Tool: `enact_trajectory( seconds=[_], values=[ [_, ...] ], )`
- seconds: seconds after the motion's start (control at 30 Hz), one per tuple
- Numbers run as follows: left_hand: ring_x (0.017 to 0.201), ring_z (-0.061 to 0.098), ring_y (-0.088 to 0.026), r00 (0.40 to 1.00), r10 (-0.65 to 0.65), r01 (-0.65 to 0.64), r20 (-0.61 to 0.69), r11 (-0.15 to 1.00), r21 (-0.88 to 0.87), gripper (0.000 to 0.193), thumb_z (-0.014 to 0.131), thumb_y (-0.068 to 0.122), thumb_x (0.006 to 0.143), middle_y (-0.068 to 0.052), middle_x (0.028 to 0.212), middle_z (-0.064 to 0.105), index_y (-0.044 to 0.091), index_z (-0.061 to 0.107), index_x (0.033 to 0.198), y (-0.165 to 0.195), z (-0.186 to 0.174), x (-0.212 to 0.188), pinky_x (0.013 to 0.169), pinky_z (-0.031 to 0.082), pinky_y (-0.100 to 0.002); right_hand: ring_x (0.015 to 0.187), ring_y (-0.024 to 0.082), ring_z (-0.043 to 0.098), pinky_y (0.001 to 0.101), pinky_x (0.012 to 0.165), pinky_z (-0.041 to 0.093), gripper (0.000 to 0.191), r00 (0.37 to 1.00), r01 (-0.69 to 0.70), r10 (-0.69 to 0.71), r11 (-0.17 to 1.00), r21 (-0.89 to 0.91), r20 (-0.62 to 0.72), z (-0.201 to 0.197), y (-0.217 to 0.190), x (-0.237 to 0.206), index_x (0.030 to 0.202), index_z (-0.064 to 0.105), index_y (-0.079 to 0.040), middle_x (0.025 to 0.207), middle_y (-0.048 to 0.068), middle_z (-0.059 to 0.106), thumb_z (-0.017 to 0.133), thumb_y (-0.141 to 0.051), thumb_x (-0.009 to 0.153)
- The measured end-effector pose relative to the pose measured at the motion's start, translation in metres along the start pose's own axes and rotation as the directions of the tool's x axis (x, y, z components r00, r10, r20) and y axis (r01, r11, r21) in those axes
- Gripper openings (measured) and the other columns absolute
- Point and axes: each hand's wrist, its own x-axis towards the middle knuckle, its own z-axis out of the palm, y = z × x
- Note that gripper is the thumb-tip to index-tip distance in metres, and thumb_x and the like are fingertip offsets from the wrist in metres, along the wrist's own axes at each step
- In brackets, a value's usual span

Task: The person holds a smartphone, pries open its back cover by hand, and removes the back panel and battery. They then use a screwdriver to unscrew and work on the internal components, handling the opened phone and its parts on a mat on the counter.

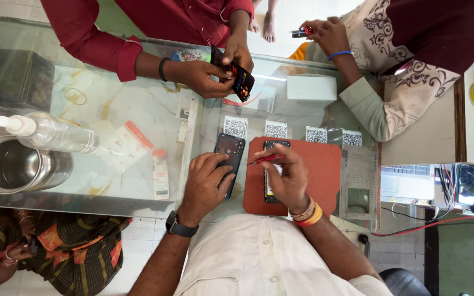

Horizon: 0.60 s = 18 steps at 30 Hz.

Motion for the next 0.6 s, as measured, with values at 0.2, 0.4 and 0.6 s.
enact_trajectory(
  seconds=[0.2, 0.4, 0.6],
  values=[
    [0.12, 0.057, -0.032, 0.998, -0.063, 0.065, -0.025, 0.995, 0.077, 0.023, 0.08, 0.011, 0.08, -0.011, 0.121, 0.067, 0.003, 0.074, 0.1, -0.015, -0.021, 0.0, 0.103, 0.043, -0.047, 0.112, 0.023, 0.07, 0.0381, 0.1, 0.061, 0.055, 0.963, -0.017, 0.001, 0.998, -0.058, -0.271, -0.038, 0.001, -0.006, 0.152, 0.042, -0.005, 0.12, 0.016, 0.067, 0.057, 0.015, 0.103],
    [0.12, 0.056, -0.033, 0.989, -0.142, 0.146, -0.053, 0.985, 0.092, 0.033, 0.081, 0.012, 0.078, -0.012, 0.124, 0.066, 0.002, 0.073, 0.108, -0.032, -0.033, -0.001, 0.102, 0.045, -0.047, 0.107, 0.02, 0.07, 0.0344, 0.094, 0.062, 0.057, 0.903, -0.103, -0.001, 0.971, -0.217, -0.43, -0.064, 0.0, -0.012, 0.154, 0.04, -0.002, 0.119, 0.015, 0.068, 0.062, 0.012, 0.103],
    [0.12, 0.057, -0.034, 0.987, -0.142, 0.148, -0.071, 0.986, 0.08, 0.036, 0.082, 0.012, 0.078, -0.012, 0.124, 0.066, 0.002, 0.072, 0.111, -0.037, -0.03, -0.003, 0.102, 0.047, -0.046, 0.108, 0.019, 0.071, 0.0367, 0.098, 0.064, 0.053, 0.913, -0.076, -0.034, 0.965, -0.252, -0.406, -0.063, -0.001, -0.012, 0.155, 0.038, -0.002, 0.12, 0.014, 0.067, 0.058, 0.01, 0.107]
  ],
)
